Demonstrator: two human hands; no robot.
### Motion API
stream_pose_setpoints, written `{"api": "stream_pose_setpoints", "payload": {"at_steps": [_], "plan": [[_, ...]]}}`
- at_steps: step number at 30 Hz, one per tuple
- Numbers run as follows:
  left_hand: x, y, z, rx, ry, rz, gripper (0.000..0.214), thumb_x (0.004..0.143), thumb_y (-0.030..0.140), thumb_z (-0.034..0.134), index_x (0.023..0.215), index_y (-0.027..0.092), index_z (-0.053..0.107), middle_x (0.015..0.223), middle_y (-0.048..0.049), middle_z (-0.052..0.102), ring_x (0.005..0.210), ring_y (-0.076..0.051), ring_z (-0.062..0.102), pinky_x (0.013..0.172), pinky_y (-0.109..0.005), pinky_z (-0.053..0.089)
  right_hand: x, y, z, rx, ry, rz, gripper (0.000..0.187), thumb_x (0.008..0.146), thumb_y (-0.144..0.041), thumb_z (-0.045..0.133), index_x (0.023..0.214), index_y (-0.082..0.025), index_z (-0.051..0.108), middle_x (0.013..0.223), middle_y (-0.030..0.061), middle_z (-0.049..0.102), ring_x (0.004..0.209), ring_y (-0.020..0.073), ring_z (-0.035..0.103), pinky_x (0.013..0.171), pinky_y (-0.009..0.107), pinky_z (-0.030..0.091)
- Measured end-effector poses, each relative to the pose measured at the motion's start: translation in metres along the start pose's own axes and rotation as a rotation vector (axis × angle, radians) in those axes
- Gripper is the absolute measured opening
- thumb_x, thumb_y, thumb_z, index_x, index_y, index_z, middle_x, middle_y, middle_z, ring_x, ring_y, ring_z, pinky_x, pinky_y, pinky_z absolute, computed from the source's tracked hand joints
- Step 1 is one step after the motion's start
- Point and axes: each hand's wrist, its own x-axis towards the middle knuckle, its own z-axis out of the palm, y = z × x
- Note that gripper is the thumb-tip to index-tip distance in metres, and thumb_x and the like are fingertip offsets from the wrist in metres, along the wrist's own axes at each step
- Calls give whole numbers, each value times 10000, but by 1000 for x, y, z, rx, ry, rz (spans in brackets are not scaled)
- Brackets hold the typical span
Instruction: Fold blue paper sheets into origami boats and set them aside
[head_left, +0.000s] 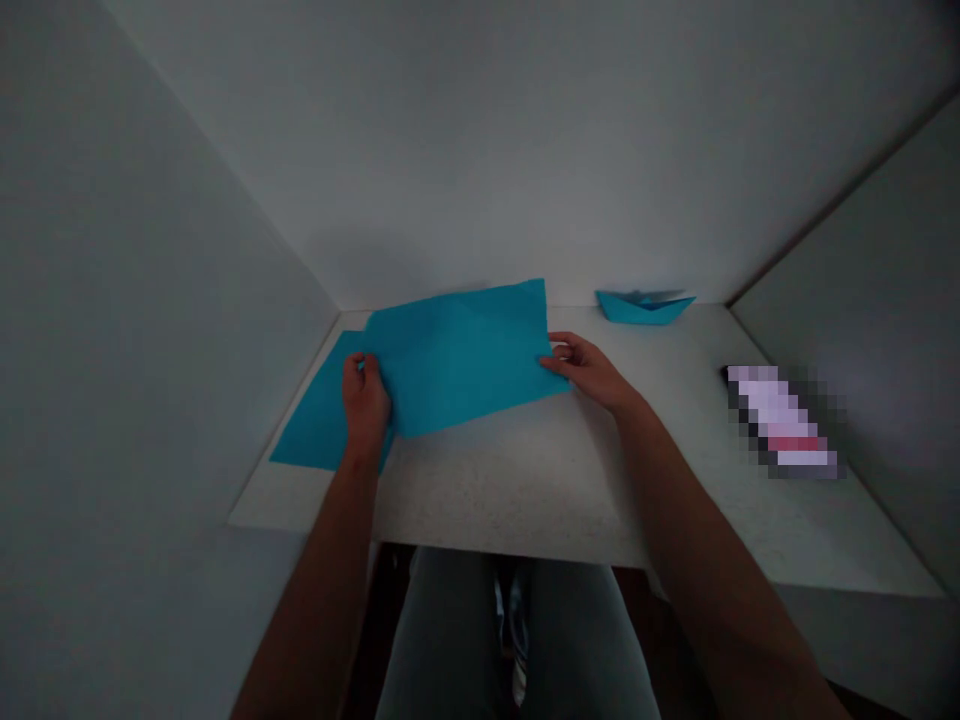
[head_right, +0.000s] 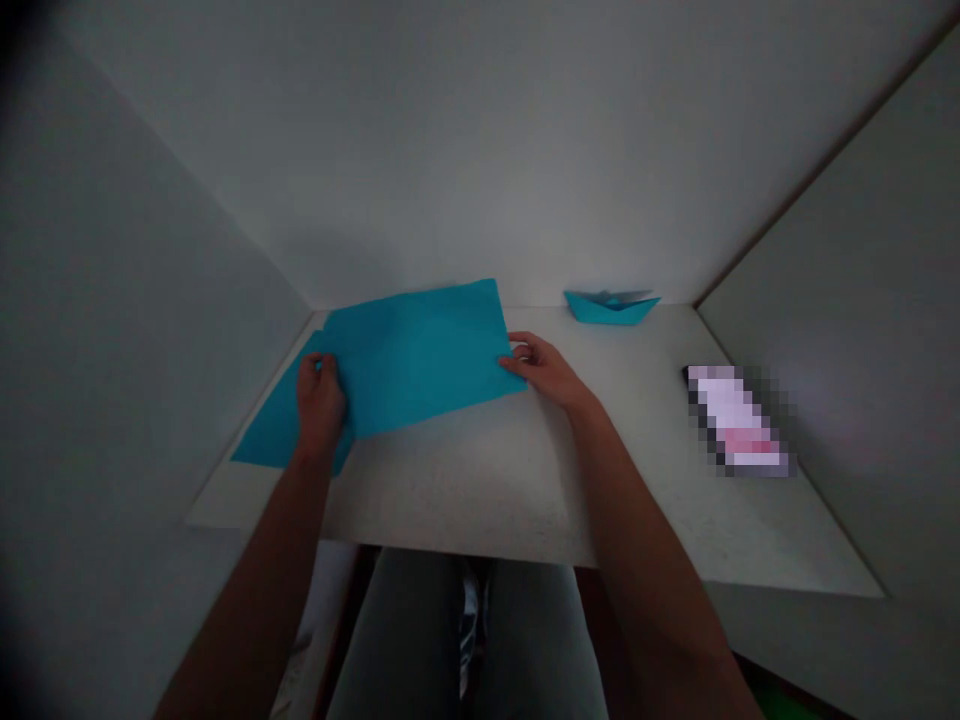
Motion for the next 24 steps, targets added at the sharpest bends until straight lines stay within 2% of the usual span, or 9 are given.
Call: {"api": "stream_pose_setpoints", "payload": {"at_steps": [3, 5, 7, 11, 14, 17, 19, 21, 24], "plan": [[4, -8, -36, 14, 81, -165, 163, 1025, 405, 630, 1065, 248, 615, 1011, -42, 645, 1087, -259, 672, 1054, -428, 563, 6, 9, -5, -48, 96, -30, 614, 757, -539, 930, 1256, -248, 722, 852, 0, 786, 664, 157, 660, 666, 329, 581], [4, -11, -58, -88, 119, -329, 125, 1005, 317, 623, 1093, 234, 593, 942, -16, 627, 931, -215, 676, 944, -402, 595, 9, 14, -8, -68, 136, -33, 544, 752, -532, 920, 1178, -244, 741, 833, 3, 765, 678, 162, 651, 676, 334, 568], [1, -13, -79, -192, 162, -425, 216, 968, 226, 630, 1168, 236, 550, 919, 4, 629, 820, -173, 657, 854, -364, 604, 11, 18, -9, -93, 151, -21, 509, 737, -533, 915, 1118, -235, 754, 814, 5, 737, 680, 168, 637, 655, 332, 544], [-20, -24, -109, -208, 203, -401, 500, 900, 169, 715, 1283, 297, 421, 1070, -24, 684, 904, -171, 694, 807, -316, 610, 12, 21, -10, -117, 133, -9, 505, 745, -544, 891, 1116, -227, 761, 821, 4, 709, 654, 163, 597, 625, 328, 509], [-40, -36, -121, -144, 165, -377, 712, 833, 185, 801, 1357, 335, 344, 1247, -79, 660, 944, -197, 708, 788, -358, 636, 11, 22, -10, -127, 134, -27, 492, 763, -556, 875, 1116, -235, 759, 807, -6, 694, 655, 159, 582, 632, 327, 502], [-57, -46, -124, -45, 150, -287, 877, 791, 210, 829, 1473, 319, 289, 1392, -142, 585, 1026, -238, 726, 886, -459, 660, 10, 21, -9, -136, 121, -36, 485, 771, -560, 870, 1114, -237, 755, 795, -12, 680, 651, 156, 568, 625, 323, 491], [-62, -51, -126, 107, 150, -140, 912, 765, 240, 841, 1524, 260, 336, 1503, -199, 503, 1254, -318, 682, 1059, -548, 615, 10, 21, -8, -139, 106, -35, 486, 766, -557, 873, 1108, -234, 755, 791, -14, 670, 657, 157, 567, 628, 323, 490], [-62, -55, -127, 308, 114, 56, 835, 766, 298, 853, 1502, 213, 467, 1597, -231, 441, 1499, -406, 523, 1241, -635, 472, 10, 21, -8, -142, 94, -38, 483, 763, -556, 873, 1100, -231, 757, 786, -16, 660, 669, 159, 572, 636, 323, 491], [-57, -58, -127, 521, -114, 289, 661, 884, 423, 780, 1481, 209, 593, 1672, -221, 480, 1666, -434, 333, 1359, -667, 280, 10, 23, -7, -155, 89, -47, 470, 778, -566, 857, 1090, -228, 763, 769, -19, 642, 666, 158, 563, 620, 311, 473]]}}
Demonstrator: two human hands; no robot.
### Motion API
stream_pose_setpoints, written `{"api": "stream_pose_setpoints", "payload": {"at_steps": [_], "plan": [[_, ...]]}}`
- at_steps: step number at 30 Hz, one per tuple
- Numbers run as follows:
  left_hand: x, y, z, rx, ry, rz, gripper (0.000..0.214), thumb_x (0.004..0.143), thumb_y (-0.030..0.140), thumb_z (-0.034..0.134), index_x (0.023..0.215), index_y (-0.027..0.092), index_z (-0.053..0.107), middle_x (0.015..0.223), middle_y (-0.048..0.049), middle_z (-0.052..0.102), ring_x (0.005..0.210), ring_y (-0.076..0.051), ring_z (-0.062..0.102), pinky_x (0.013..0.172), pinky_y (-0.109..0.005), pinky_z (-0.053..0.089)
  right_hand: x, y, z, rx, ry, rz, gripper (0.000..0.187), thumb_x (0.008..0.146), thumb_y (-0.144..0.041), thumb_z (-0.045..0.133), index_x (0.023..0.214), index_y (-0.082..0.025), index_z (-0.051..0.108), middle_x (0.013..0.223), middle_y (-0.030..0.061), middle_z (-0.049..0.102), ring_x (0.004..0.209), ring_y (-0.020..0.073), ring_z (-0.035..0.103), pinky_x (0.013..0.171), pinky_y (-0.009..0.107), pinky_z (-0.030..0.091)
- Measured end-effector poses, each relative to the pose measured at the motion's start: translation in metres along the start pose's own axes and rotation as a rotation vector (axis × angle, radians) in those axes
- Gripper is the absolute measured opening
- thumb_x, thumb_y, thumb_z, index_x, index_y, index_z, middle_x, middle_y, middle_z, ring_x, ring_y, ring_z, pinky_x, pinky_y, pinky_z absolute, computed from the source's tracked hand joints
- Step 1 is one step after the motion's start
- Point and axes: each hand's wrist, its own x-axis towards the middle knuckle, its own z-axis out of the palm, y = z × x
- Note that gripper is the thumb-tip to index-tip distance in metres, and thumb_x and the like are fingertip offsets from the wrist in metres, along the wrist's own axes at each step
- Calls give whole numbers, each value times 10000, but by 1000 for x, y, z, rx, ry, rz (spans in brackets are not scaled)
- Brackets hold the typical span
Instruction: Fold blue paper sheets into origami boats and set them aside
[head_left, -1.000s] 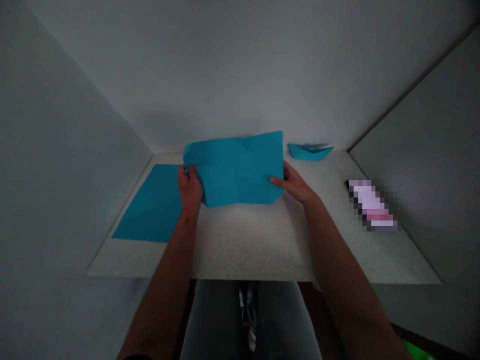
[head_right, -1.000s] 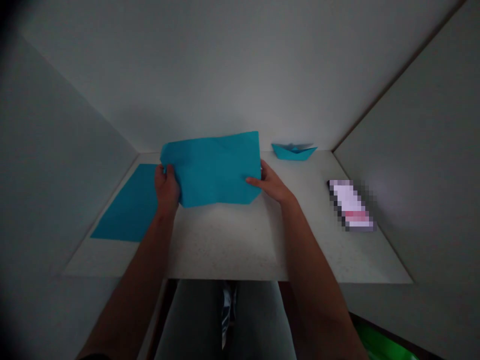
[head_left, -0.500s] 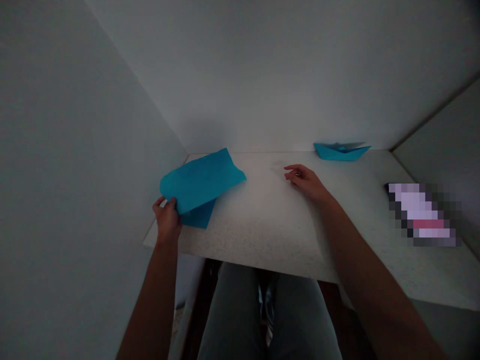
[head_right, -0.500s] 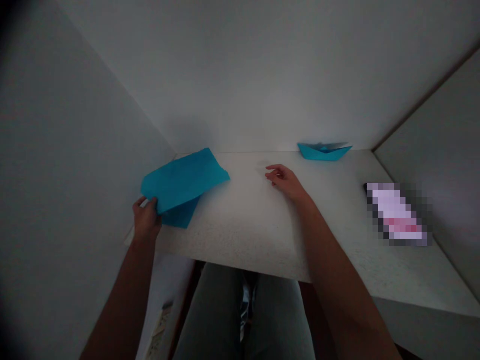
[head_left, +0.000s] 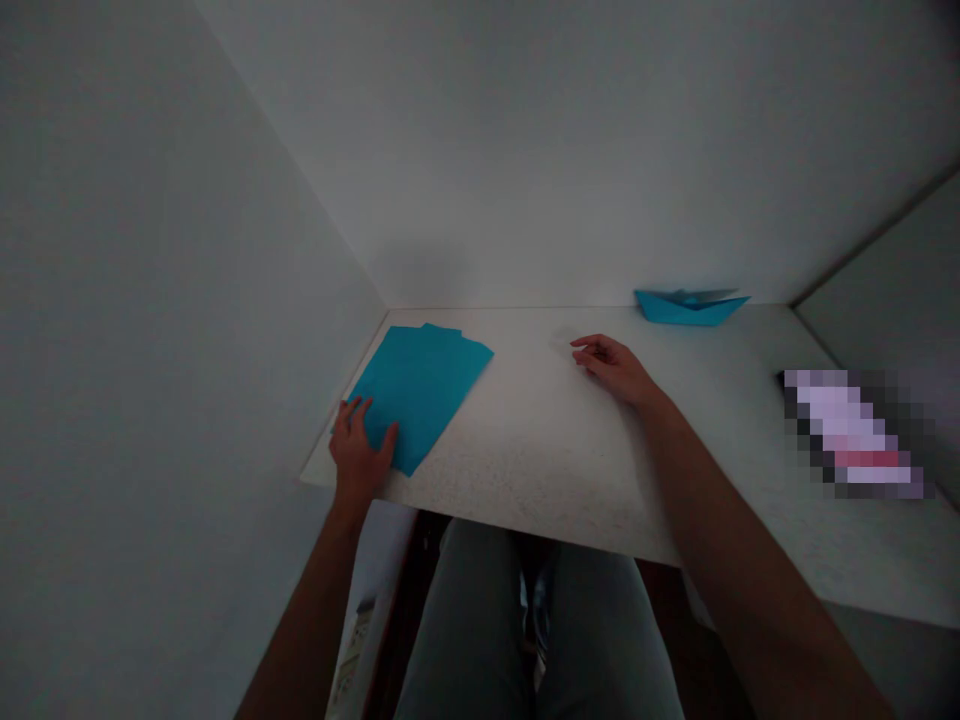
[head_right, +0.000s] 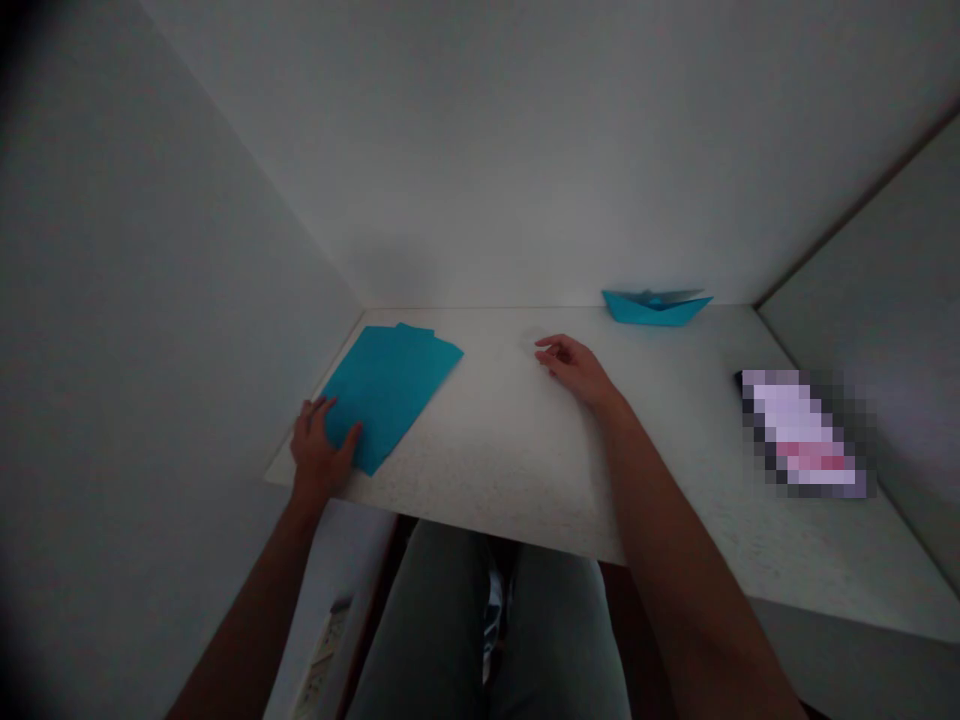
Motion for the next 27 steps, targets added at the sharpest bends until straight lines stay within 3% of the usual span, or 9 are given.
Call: {"api": "stream_pose_setpoints", "payload": {"at_steps": [3, 5, 9, 12, 16, 18, 22, 24, 27], "plan": [[2, -1, 4, 193, -278, 64, 708, 1028, 533, 574, 1637, 175, 519, 1778, -201, 425, 1718, -395, 264, 1387, -621, 229, 0, 5, 1, -21, 2, 1, 462, 804, -570, 834, 1094, -216, 767, 764, -17, 627, 635, 146, 539, 584, 296, 439], [0, 2, 8, 344, -352, 3, 762, 1084, 574, 430, 1714, 146, 439, 1830, -192, 342, 1731, -383, 239, 1397, -613, 188, 0, 8, 2, -40, 2, 2, 449, 836, -571, 803, 1104, -213, 766, 773, -15, 625, 617, 141, 527, 566, 290, 425], [-5, 6, 15, 464, -316, -86, 830, 1093, 620, 334, 1740, 104, 399, 1843, -219, 292, 1729, -410, 230, 1383, -639, 190, 1, 11, -3, -201, 117, -107, 349, 919, -517, 706, 1096, -222, 762, 859, 24, 691, 625, 151, 533, 611, 309, 472], [-4, 5, 17, 459, -304, -106, 865, 1086, 646, 301, 1728, 77, 410, 1826, -262, 303, 1716, -449, 246, 1356, -707, 188, 1, 11, -17, -421, 370, -209, 339, 934, -407, 651, 1197, -210, 738, 1224, 124, 750, 672, 161, 581, 735, 371, 556], [3, 20, 20, 391, -194, -112, 860, 1092, 647, 292, 1674, 34, 452, 1779, -325, 354, 1702, -485, 252, 1318, -778, 177, -1, 15, -41, -693, 585, -115, 613, 927, -349, 631, 1518, -194, 585, 1707, 223, 484, 827, 222, 701, 921, 476, 592], [9, 42, 27, 301, -106, -6, 825, 1095, 637, 348, 1674, 58, 446, 1774, -305, 373, 1704, -465, 251, 1333, -756, 165, -2, 19, -49, -787, 622, -34, 754, 919, -336, 631, 1642, -201, 463, 1793, 229, 360, 1064, 298, 739, 999, 520, 579], [19, 113, 70, -13, -112, 303, 737, 1091, 588, 480, 1672, 137, 437, 1710, -268, 454, 1648, -422, 355, 1341, -680, 233, 3, 29, -57, -870, 657, 52, 907, 922, -322, 609, 1751, -214, 257, 1837, 229, 261, 1480, 379, 569, 1057, 554, 565], [23, 151, 103, -168, -126, 437, 681, 1080, 557, 535, 1633, 164, 475, 1644, -252, 518, 1588, -402, 428, 1320, -645, 288, 7, 32, -59, -900, 651, 78, 935, 923, -312, 611, 1761, -201, 212, 1829, 246, 255, 1539, 386, 511, 1078, 561, 554], [28, 197, 155, -338, -164, 545, 606, 1074, 525, 560, 1566, 173, 526, 1517, -228, 600, 1447, -375, 532, 1248, -610, 383, 14, 35, -64, -938, 632, 134, 927, 923, -305, 637, 1746, -153, 241, 1744, 297, 357, 1493, 400, 542, 1111, 586, 523]]}}
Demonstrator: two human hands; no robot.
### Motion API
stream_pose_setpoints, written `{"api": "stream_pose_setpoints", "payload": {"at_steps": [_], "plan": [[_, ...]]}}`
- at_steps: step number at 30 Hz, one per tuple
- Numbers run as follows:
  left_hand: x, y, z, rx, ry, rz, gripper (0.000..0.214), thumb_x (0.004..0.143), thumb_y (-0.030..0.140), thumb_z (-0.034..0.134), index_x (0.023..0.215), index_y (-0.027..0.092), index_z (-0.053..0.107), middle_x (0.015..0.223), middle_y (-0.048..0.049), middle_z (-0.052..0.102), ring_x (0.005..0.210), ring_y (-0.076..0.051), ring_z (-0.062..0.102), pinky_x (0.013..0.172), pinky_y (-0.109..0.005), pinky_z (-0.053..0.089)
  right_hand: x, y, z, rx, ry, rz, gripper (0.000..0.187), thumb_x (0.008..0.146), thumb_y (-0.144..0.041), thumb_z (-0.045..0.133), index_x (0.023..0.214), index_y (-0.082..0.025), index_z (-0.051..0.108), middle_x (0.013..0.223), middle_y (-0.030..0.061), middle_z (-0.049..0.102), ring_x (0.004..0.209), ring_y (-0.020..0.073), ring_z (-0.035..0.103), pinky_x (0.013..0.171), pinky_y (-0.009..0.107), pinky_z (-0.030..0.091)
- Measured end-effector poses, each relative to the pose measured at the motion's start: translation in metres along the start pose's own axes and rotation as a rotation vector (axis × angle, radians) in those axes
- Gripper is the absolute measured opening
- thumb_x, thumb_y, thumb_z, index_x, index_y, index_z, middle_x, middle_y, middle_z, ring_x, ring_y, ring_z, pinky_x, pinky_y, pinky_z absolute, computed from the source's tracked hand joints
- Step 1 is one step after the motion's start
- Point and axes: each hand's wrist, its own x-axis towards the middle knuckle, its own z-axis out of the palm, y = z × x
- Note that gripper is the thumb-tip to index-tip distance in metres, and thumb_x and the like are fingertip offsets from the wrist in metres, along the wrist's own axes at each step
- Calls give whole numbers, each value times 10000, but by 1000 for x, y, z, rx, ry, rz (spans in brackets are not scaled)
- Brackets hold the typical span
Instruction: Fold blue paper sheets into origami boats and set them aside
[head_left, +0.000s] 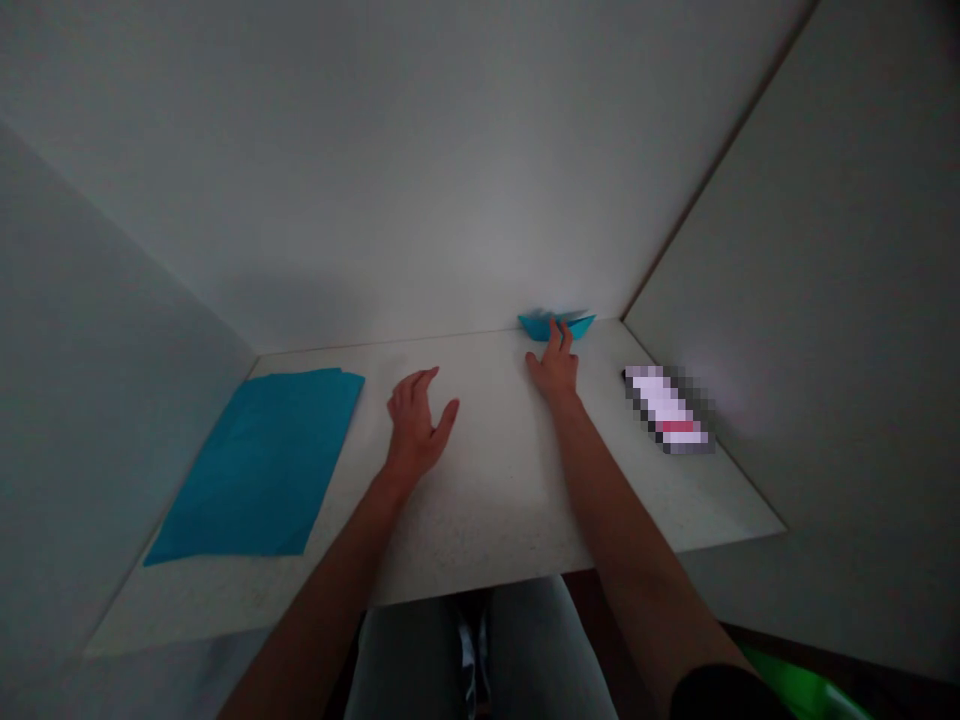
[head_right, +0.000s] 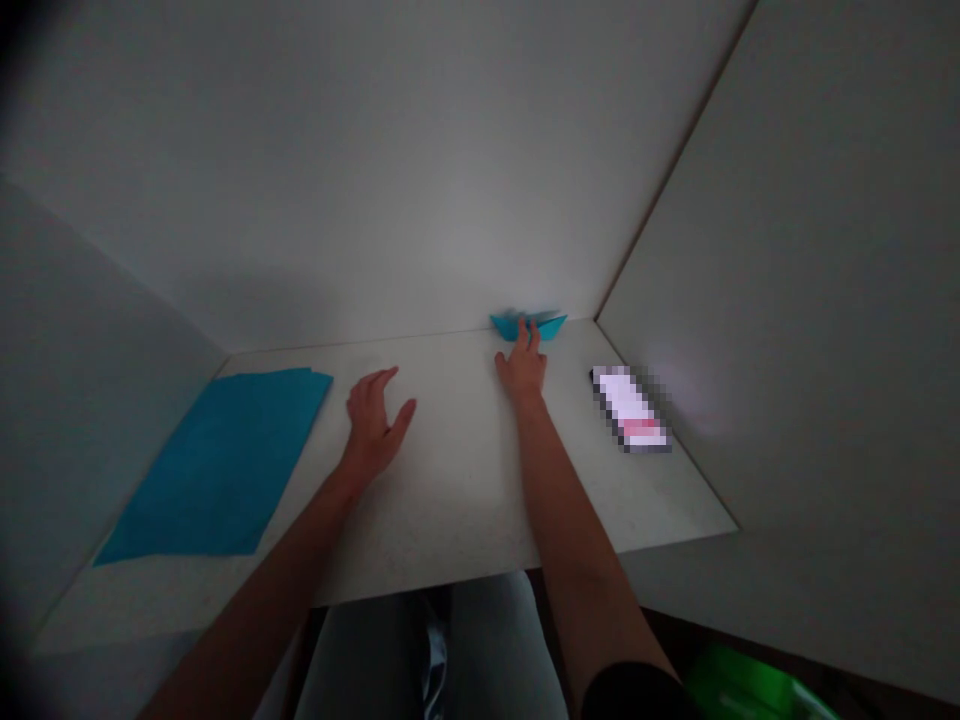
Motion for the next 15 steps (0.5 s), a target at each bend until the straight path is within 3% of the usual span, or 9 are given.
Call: {"api": "stream_pose_setpoints", "payload": {"at_steps": [2, 5, 8, 11, 15], "plan": [[13, 3, 28, -77, -27, 29, 547, 1085, 517, 537, 1512, 175, 565, 1430, -209, 643, 1363, -357, 573, 1196, -587, 429, 5, 2, 1, -20, -2, 21, 852, 921, -303, 647, 1696, -117, 347, 1617, 310, 484, 1422, 410, 581, 1109, 594, 511], [24, -3, 48, -178, -22, 45, 472, 1102, 536, 520, 1423, 203, 615, 1324, -165, 692, 1284, -325, 608, 1165, -557, 452, 7, 4, 0, 18, 41, -50, 591, 942, -294, 604, 1505, -119, 575, 1420, 271, 626, 1312, 397, 619, 1083, 569, 517], [30, -15, 51, -375, 77, -64, 486, 1109, 595, 501, 1402, 221, 607, 1239, -137, 698, 1185, -280, 649, 1053, -481, 534, -6, -5, -4, 173, 30, -261, 385, 1008, -302, 516, 1337, -170, 668, 1235, 193, 714, 1159, 341, 669, 1058, 522, 533], [35, -26, 49, -585, 144, -255, 524, 1098, 645, 497, 1413, 237, 590, 1238, -128, 680, 1039, -226, 680, 823, -358, 579, -34, -25, -7, 328, -81, -418, 362, 1090, -341, 434, 1356, -217, 645, 1069, 115, 741, 977, 290, 690, 970, 473, 567], [39, -30, 46, -694, 6, -307, 573, 1018, 642, 648, 1405, 219, 617, 1309, -148, 692, 973, -214, 708, 751, -330, 586, -71, -52, -7, 416, -232, -634, 371, 1131, -420, 454, 1417, -238, 603, 1087, 115, 742, 961, 275, 698, 937, 462, 577]]}}
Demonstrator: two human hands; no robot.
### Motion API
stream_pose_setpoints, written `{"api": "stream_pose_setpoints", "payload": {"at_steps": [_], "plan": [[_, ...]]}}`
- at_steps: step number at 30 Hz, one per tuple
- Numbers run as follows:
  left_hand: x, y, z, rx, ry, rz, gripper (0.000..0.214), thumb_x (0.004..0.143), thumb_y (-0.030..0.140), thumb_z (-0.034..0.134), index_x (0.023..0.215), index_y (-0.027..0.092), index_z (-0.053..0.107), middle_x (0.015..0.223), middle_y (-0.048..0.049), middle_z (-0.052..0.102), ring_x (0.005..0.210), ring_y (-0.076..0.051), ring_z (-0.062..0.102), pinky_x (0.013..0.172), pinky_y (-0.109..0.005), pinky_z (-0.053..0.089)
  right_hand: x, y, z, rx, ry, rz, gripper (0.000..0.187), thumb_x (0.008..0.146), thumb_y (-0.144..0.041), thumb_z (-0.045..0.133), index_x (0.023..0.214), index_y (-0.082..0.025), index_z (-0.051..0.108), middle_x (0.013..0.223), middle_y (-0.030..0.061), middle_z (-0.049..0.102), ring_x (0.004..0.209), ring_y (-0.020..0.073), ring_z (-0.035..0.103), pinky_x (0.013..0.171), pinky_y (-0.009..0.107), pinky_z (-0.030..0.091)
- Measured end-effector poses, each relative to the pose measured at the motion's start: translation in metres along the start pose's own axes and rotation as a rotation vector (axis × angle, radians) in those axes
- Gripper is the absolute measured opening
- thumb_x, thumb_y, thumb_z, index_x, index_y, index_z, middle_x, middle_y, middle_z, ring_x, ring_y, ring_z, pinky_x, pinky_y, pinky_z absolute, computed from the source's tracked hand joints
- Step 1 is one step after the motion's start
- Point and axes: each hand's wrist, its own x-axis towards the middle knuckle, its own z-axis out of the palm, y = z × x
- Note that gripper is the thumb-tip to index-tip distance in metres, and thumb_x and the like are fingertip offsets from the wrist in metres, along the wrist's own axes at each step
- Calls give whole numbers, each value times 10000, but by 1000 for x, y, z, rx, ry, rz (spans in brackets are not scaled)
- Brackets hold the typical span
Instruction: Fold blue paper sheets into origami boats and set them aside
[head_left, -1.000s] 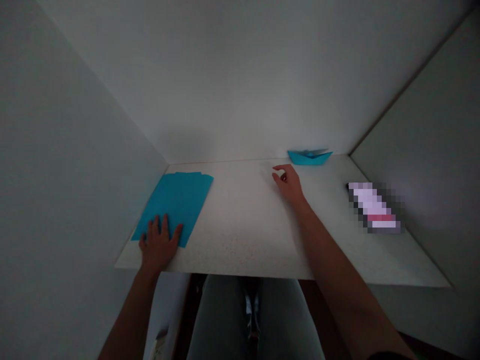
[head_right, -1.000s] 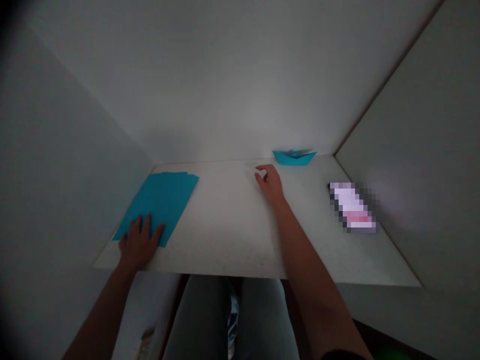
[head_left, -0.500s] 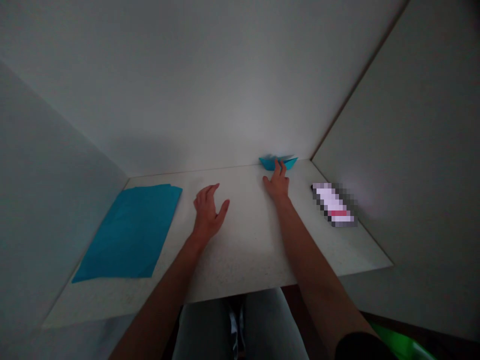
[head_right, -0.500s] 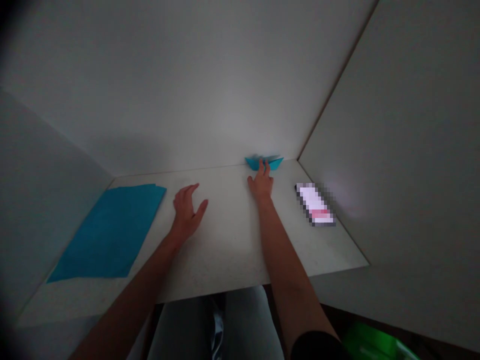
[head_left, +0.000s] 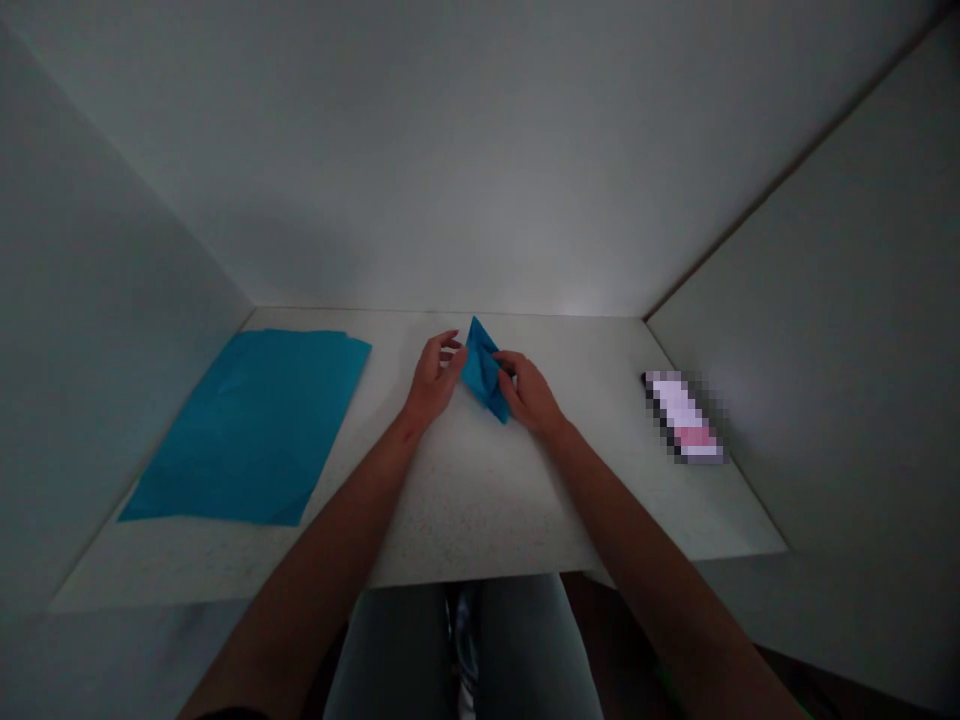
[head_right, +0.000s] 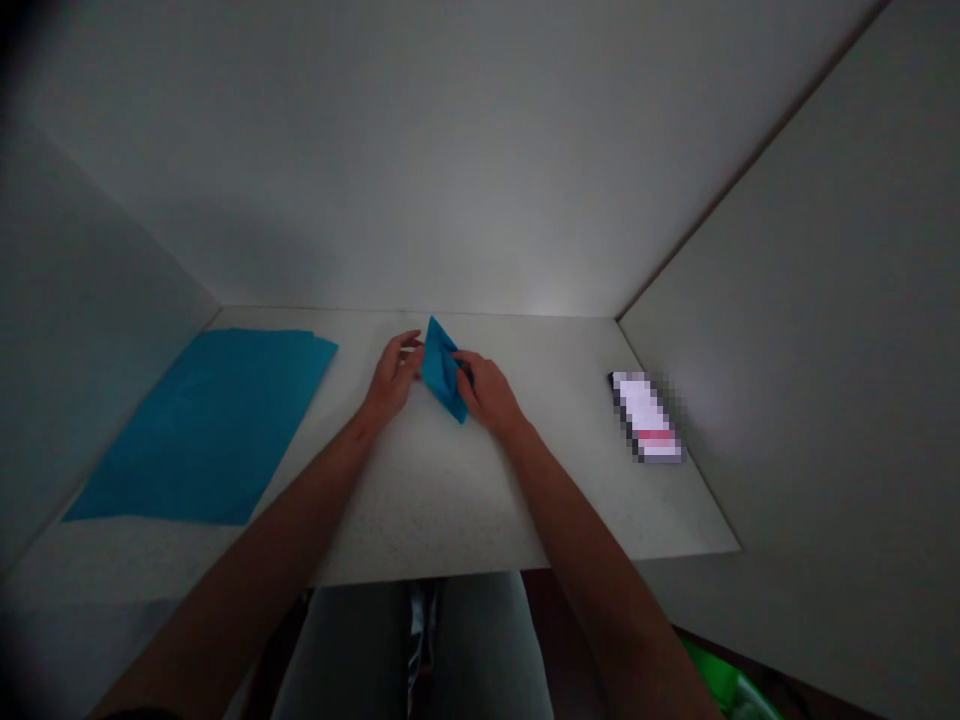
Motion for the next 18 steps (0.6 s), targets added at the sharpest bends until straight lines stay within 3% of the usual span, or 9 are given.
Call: {"api": "stream_pose_setpoints", "payload": {"at_steps": [3, 6, 8, 12, 15, 18], "plan": [[1, 3, 0, 49, -117, -17, 543, 952, 590, 760, 1323, 202, 678, 1231, -128, 750, 973, -231, 726, 834, -366, 609, -1, -14, 6, 82, -42, -76, 407, 1131, -444, 481, 1482, -242, 527, 1025, 82, 721, 904, 253, 695, 900, 440, 577], [2, 4, -1, 76, -148, -45, 412, 1028, 572, 654, 1181, 200, 744, 1057, -87, 790, 975, -248, 740, 915, -393, 608, 3, -18, 4, 162, -63, -69, 441, 1128, -467, 479, 1513, -252, 473, 982, 46, 696, 867, 233, 683, 865, 412, 561], [2, 4, -1, 52, -135, -70, 433, 1077, 570, 570, 1216, 204, 755, 1034, -81, 798, 969, -251, 748, 910, -393, 610, 6, -19, 1, 186, -69, 0, 426, 1125, -488, 482, 1490, -267, 476, 950, 26, 690, 836, 222, 664, 826, 391, 544], [1, 8, -3, 37, -130, -39, 480, 1093, 534, 563, 1448, 235, 687, 1128, -81, 808, 1000, -244, 758, 920, -388, 620, 10, -18, -2, 189, -51, 79, 405, 1081, -590, 557, 1325, -266, 562, 904, 20, 688, 789, 218, 620, 782, 382, 511], [-1, 11, -3, 76, -210, 66, 421, 1084, 462, 575, 1404, 230, 719, 1308, -106, 794, 1198, -264, 746, 1087, -432, 590, 13, -17, -2, 177, -64, 67, 463, 1058, -694, 542, 1184, -258, 631, 981, 62, 716, 887, 240, 642, 829, 401, 516], [-4, 9, -3, 94, -313, 178, 534, 1038, 361, 600, 1556, 232, 622, 1532, -135, 700, 1417, -284, 661, 1264, -500, 480, 16, -18, -1, 166, -97, 101, 486, 1032, -732, 572, 1060, -255, 657, 940, 58, 710, 852, 229, 628, 795, 383, 505]]}}
